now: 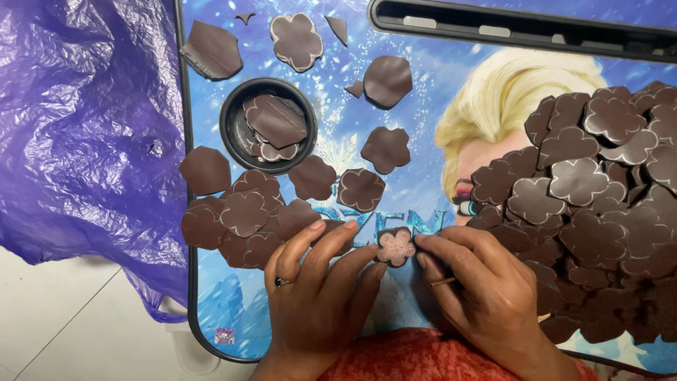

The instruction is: The person uses a small pointed tool to trace or refine the edges of flower-shaped paper cutouts on a Frozen-themed tray. They handle the cutouts one at a time, occasionally moving them between a small container and the tray surface.

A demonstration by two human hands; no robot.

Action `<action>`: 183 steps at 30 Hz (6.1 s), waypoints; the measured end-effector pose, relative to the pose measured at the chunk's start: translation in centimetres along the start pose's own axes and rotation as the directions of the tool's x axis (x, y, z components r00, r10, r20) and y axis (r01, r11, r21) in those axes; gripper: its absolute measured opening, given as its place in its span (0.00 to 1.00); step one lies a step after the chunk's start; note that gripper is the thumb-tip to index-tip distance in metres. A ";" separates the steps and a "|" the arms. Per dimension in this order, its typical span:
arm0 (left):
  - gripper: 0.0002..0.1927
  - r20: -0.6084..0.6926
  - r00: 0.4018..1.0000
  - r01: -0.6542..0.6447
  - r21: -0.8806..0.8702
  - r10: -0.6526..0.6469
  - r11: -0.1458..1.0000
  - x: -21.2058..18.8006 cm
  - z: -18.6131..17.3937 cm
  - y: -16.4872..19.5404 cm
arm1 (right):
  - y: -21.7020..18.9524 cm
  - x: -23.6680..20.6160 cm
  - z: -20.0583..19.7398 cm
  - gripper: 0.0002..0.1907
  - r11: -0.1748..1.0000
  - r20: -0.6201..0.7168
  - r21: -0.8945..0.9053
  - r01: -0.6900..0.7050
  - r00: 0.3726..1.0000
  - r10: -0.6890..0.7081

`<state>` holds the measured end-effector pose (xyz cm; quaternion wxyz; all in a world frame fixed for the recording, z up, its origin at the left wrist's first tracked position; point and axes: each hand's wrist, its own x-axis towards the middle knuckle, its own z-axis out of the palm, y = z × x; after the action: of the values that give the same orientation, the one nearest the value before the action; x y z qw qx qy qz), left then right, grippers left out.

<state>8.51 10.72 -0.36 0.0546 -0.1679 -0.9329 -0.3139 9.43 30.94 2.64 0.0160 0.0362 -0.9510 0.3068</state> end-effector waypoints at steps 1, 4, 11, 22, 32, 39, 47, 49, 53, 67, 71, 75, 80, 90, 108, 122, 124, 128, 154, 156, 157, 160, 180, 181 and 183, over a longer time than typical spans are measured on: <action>0.13 -0.010 1.000 -0.015 -0.004 0.015 1.000 -0.1 -0.1 -0.1 | 0.2 -0.2 0.2 0.13 1.000 -0.022 -0.008 0.002 1.000 -0.002; 0.14 -0.032 0.997 -0.067 -0.005 0.066 0.998 -0.6 -0.4 -0.2 | 0.3 -1.6 0.2 0.11 1.000 -0.087 -0.015 -0.002 0.996 0.001; 0.14 -0.091 0.971 -0.212 0.096 0.220 0.973 -1.4 -0.6 0.0 | 0.8 -4.4 -0.8 0.09 0.996 -0.281 0.004 0.092 0.956 -0.087; 0.19 0.017 0.947 -0.318 0.196 0.321 0.927 -1.8 -0.2 0.5 | 2.6 -5.1 1.6 0.25 0.915 -0.538 0.232 0.331 0.827 -0.163; 0.23 0.192 0.949 -0.313 0.462 0.251 0.830 -2.5 0.6 2.5 | 1.8 -4.1 1.0 0.16 0.921 -0.430 0.332 0.205 0.902 -0.045; 0.31 0.228 0.946 -0.314 0.486 0.228 0.815 -3.2 0.5 2.6 | -1.7 -2.6 -0.5 0.07 0.933 -0.086 0.331 0.141 0.989 -0.119; 0.22 0.242 0.934 -0.355 0.525 0.264 0.773 -2.9 0.3 1.8 | -3.4 -0.4 0.9 0.05 0.970 -0.025 0.173 0.169 0.986 -0.167; 0.18 0.218 0.938 -0.345 0.539 0.268 0.768 -2.7 0.3 1.7 | -3.6 0.0 1.0 0.04 0.972 -0.010 0.165 0.166 0.986 -0.167; 0.13 0.213 0.940 -0.342 0.550 0.267 0.762 -2.6 0.2 1.4 | -4.0 0.6 1.3 0.04 0.970 0.016 0.147 0.194 0.980 -0.198; 0.13 0.212 0.938 -0.346 0.505 0.274 0.791 -2.7 0.7 0.5 | -4.5 1.5 1.8 0.03 0.971 0.018 0.116 0.207 0.977 -0.211; 0.15 0.209 0.937 -0.347 0.463 0.280 0.816 -2.7 0.8 0.2 | -4.7 1.8 2.1 0.03 0.975 0.008 0.104 0.196 0.980 -0.198; 0.24 0.184 0.935 -0.353 0.451 0.302 0.820 -2.8 0.8 0.0 | -5.0 1.9 2.1 0.03 0.976 -0.011 0.082 0.202 0.979 -0.201; 0.25 0.250 0.919 -0.390 0.464 0.305 0.795 -2.7 0.6 -0.1 | -4.8 2.3 2.0 0.03 0.985 -0.034 0.070 0.155 0.988 -0.153; 0.26 0.254 0.921 -0.383 0.448 0.296 0.808 -2.5 0.1 -0.1 | -5.2 2.3 2.3 0.04 0.982 -0.049 0.062 0.178 0.983 -0.175; 0.27 0.244 0.925 -0.377 0.507 0.290 0.775 -2.5 -0.7 0.3 | -5.0 2.1 2.0 0.05 0.988 -0.108 0.065 0.138 0.986 -0.131; 0.29 0.264 0.916 -0.398 0.499 0.302 0.770 -2.1 -0.7 0.5 | -4.6 2.2 1.5 0.05 0.987 -0.121 0.065 0.146 0.983 -0.137; 0.29 0.270 0.914 -0.400 0.489 0.302 0.775 -2.1 -0.7 0.6 | -4.5 2.1 1.4 0.05 0.987 -0.122 0.057 0.149 0.982 -0.141; 0.30 0.276 0.911 -0.402 0.443 0.305 0.801 -2.0 -0.7 0.7 | -4.2 1.9 1.1 0.05 0.987 -0.117 0.048 0.151 0.982 -0.145; 0.27 0.260 0.921 -0.377 0.418 0.289 0.827 -1.9 -0.4 1.5 | -2.7 1.3 0.7 0.06 0.988 -0.179 0.068 0.140 0.976 -0.126; 0.28 0.252 0.926 -0.369 0.449 0.281 0.814 -1.9 -0.3 1.7 | -2.6 1.2 0.6 0.06 0.988 -0.174 0.068 0.140 0.977 -0.126; 0.28 0.260 0.924 -0.372 0.449 0.280 0.812 -1.8 -0.2 1.8 | -2.5 1.2 0.5 0.06 0.987 -0.167 0.076 0.143 0.978 -0.129; 0.29 0.271 0.922 -0.374 0.440 0.277 0.816 -1.6 0.0 2.0 | -2.4 1.0 0.5 0.05 0.982 -0.148 0.092 0.166 0.977 -0.151; 0.23 0.269 0.932 -0.341 0.419 0.244 0.842 -1.5 0.4 2.6 | -1.2 0.4 -0.1 0.06 0.982 -0.131 0.113 0.152 0.982 -0.137; 0.23 0.260 0.933 -0.340 0.417 0.248 0.843 -1.4 0.3 2.6 | -1.1 0.4 -0.1 0.06 0.982 -0.131 0.115 0.153 0.982 -0.138; 0.23 0.246 0.936 -0.337 0.408 0.253 0.849 -1.3 0.1 2.5 | -1.2 0.4 -0.1 0.05 0.981 -0.125 0.119 0.150 0.983 -0.135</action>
<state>10.56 12.34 0.71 0.0531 -0.3209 -0.9435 -0.0640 9.15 30.06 3.45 0.0912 0.0873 -0.9217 0.3667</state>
